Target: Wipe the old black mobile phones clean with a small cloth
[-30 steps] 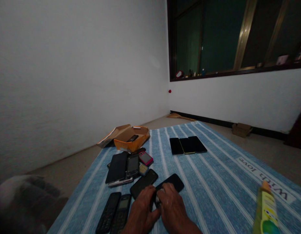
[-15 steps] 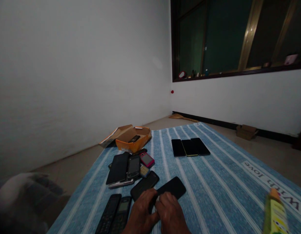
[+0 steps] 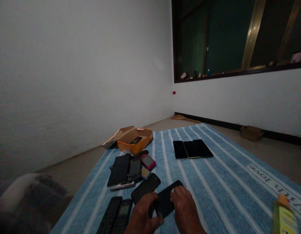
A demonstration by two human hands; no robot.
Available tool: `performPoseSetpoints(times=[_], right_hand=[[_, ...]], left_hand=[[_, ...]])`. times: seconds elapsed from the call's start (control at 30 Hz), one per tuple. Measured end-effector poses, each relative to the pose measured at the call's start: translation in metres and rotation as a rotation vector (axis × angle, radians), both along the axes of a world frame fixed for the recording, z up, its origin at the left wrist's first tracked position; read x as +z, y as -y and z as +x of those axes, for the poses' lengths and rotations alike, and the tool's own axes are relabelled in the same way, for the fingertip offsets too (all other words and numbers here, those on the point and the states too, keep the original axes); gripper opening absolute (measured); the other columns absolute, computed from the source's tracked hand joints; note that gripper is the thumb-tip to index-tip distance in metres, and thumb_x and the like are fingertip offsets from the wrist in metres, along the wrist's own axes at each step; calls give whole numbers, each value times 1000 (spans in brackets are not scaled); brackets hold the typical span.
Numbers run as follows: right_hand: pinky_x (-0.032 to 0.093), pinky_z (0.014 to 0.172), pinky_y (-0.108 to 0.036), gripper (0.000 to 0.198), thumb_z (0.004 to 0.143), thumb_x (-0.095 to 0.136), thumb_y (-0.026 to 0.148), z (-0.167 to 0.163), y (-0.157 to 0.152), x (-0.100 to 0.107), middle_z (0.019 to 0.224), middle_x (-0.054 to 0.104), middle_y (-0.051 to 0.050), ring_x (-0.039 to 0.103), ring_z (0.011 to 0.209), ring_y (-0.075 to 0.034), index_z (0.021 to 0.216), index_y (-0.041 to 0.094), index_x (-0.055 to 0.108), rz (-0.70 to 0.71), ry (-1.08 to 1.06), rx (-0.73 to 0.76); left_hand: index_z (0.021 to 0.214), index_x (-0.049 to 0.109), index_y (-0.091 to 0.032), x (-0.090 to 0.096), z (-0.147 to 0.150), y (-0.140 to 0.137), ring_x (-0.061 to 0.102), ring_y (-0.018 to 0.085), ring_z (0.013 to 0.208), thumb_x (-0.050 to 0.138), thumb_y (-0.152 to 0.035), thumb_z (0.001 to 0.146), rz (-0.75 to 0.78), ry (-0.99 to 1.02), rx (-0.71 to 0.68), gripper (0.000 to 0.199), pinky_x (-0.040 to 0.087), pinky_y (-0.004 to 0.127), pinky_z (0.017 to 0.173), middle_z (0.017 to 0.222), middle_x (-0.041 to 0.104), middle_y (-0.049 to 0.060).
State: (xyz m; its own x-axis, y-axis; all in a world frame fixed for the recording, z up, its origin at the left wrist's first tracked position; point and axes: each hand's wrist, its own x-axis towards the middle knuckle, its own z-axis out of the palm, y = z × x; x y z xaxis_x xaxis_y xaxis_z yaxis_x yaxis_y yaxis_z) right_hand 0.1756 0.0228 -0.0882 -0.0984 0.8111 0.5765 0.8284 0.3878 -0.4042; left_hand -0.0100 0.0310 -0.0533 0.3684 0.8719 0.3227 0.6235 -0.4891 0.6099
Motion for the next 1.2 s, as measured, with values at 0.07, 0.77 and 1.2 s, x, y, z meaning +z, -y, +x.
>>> performPoseSetpoints(times=[0.07, 0.77, 1.2], right_hand=[[37, 77, -31, 39, 73, 44, -12, 10, 0, 7, 86, 64, -5, 54, 85, -21, 79, 20, 66, -38, 20, -41], [32, 70, -31, 21, 82, 54, -1, -22, 17, 20, 85, 62, -2, 51, 82, -19, 86, 19, 60, 79, 78, 157], [36, 74, -32, 13, 88, 57, 6, -35, 19, 24, 94, 64, -5, 53, 89, -20, 95, 15, 63, 44, 75, 256]], left_hand=[[89, 61, -18, 4, 0, 1, 61, 24, 83, 65, -9, 53, -30, 0, 1, 37, 47, 33, 74, 89, 67, 5], [96, 63, -21, 28, 4, 8, 61, 22, 91, 63, -10, 62, -124, -1, -101, 36, 48, 34, 83, 98, 68, 3], [121, 56, -18, 19, 4, 3, 61, 25, 107, 63, -13, 65, -129, 25, -104, 57, 46, 39, 96, 116, 67, 9]])
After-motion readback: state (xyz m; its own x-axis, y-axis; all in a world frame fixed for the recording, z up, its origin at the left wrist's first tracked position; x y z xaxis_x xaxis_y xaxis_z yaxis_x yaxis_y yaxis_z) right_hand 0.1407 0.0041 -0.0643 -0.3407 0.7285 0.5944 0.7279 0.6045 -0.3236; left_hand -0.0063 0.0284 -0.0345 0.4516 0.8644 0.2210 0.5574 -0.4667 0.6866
